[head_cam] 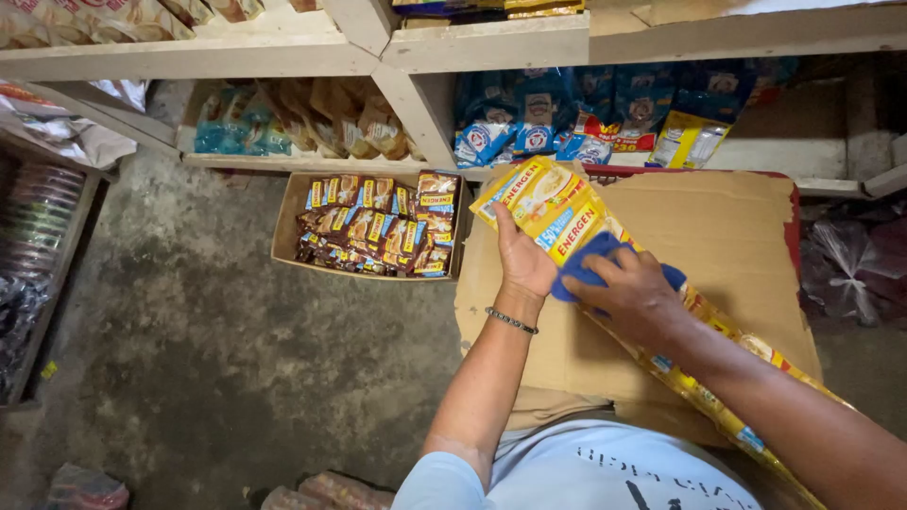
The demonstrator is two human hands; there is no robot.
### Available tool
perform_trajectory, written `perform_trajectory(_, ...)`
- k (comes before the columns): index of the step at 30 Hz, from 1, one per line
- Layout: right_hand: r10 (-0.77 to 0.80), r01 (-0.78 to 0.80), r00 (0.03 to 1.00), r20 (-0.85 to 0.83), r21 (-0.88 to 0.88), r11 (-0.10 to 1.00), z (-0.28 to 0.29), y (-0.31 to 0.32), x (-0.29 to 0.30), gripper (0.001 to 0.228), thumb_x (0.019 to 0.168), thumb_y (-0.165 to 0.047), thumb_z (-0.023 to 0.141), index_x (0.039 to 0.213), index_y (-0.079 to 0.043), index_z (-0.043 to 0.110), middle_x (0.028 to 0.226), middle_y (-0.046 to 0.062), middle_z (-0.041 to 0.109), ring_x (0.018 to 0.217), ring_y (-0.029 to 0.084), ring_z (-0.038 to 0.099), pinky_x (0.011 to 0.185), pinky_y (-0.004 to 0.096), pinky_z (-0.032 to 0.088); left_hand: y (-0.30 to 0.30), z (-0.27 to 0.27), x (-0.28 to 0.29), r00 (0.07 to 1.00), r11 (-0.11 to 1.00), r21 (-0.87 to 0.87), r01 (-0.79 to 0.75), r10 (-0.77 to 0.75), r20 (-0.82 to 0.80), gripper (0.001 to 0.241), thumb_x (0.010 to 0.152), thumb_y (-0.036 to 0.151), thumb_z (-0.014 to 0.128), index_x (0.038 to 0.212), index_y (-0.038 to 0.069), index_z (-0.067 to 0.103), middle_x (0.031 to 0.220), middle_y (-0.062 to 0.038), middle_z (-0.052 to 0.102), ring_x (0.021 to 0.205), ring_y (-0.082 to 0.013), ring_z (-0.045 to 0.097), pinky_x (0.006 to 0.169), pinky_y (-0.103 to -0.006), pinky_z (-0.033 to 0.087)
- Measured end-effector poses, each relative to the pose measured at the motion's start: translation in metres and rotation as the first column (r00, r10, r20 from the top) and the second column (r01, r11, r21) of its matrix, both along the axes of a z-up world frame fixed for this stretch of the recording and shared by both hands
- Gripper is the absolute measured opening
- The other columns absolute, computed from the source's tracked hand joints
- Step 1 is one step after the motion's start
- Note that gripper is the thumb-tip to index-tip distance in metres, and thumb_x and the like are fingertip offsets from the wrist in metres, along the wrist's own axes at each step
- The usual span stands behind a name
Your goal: The person wipes down strips of food sachets with a cloth and folds them for storage.
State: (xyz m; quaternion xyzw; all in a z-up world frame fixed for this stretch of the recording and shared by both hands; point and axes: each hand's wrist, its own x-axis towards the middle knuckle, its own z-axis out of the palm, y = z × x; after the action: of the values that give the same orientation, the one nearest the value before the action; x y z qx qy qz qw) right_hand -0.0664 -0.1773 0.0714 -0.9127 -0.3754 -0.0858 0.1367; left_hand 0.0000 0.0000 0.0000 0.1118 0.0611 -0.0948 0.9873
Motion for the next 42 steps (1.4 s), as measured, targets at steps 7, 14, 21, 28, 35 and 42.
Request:
perform_trajectory(7, 0.018, -0.031, 0.990, -0.141, -0.089, 0.996, 0.011, -0.010, 0.000, 0.051, 0.073, -0.028, 0.080, 0.123, -0.031, 0.071, 0.113, 0.005, 0.065, 0.101, 0.032, 0.060, 0.081, 0.051, 0.050, -0.002, 0.002, 0.001, 0.995, 0.993, -0.067, 0.093, -0.091, 0.028, 0.082, 0.103, 0.072, 0.043, 0.157, 0.010, 0.044, 0.155, -0.012, 0.052, 0.139, -0.0334, 0.052, 0.119, -0.0514, 0.040)
perform_trajectory(14, -0.005, -0.010, 0.999, 0.050, 0.303, 0.953, 0.001, 0.026, 0.049, 0.044, 0.079, -0.017, 0.077, 0.122, -0.023, 0.073, 0.123, 0.008, 0.063, 0.110, 0.033, 0.058, 0.092, 0.048, 0.049, -0.002, -0.021, 0.006, 0.982, 0.986, -0.106, 0.128, -0.111, 0.151, 0.088, 0.103, 0.076, 0.046, 0.156, 0.006, 0.044, 0.152, -0.015, 0.053, 0.136, -0.0335, 0.054, 0.118, -0.0493, 0.040)
perform_trajectory(21, -0.270, 0.236, 0.961, 0.059, 0.329, 0.914, 0.001, 0.050, 0.097, 0.035, 0.088, -0.022, 0.075, 0.123, -0.022, 0.074, 0.121, 0.008, 0.063, 0.111, 0.035, 0.056, 0.088, 0.050, 0.046, -0.002, 0.004, 0.001, 0.996, 0.995, -0.059, 0.086, -0.084, 0.040, 0.068, 0.103, 0.063, 0.049, 0.148, 0.012, 0.051, 0.145, -0.007, 0.060, 0.134, -0.0271, 0.055, 0.117, -0.0468, 0.041)
perform_trajectory(28, -0.395, 0.370, 0.918, 0.048, 0.258, 0.892, -0.020, 0.015, 0.053, 0.039, 0.094, -0.023, 0.072, 0.132, -0.019, 0.071, 0.125, 0.010, 0.062, 0.109, 0.034, 0.056, 0.087, 0.051, 0.046, -0.003, -0.023, 0.004, 0.985, 0.988, -0.078, 0.135, -0.125, 0.117, 0.055, 0.115, 0.047, 0.051, 0.151, 0.005, 0.050, 0.146, -0.013, 0.059, 0.132, -0.0294, 0.057, 0.117, -0.0466, 0.043)
perform_trajectory(35, -0.336, 0.333, 0.932, 0.138, 0.047, 0.942, -0.008, -0.017, 0.000, 0.044, 0.081, -0.020, 0.072, 0.124, -0.015, 0.071, 0.114, 0.006, 0.068, 0.096, 0.031, 0.061, 0.076, 0.048, 0.046, -0.005, -0.033, 0.007, 0.979, 0.976, -0.098, 0.194, -0.186, 0.088, 0.058, 0.112, 0.048, 0.048, 0.150, 0.004, 0.048, 0.147, -0.016, 0.057, 0.133, -0.0344, 0.056, 0.116, -0.0504, 0.043)
perform_trajectory(42, -0.091, 0.090, 0.996, 0.023, 0.020, 0.996, 0.004, 0.001, -0.029, 0.048, 0.068, -0.020, 0.073, 0.116, -0.020, 0.074, 0.106, 0.002, 0.067, 0.094, 0.029, 0.060, 0.075, 0.051, 0.050, -0.001, -0.032, 0.010, 0.993, 0.993, 0.026, 0.111, -0.112, 0.047, 0.061, 0.111, 0.050, 0.039, 0.152, 0.005, 0.046, 0.150, -0.018, 0.054, 0.136, -0.0366, 0.053, 0.119, -0.0536, 0.038)
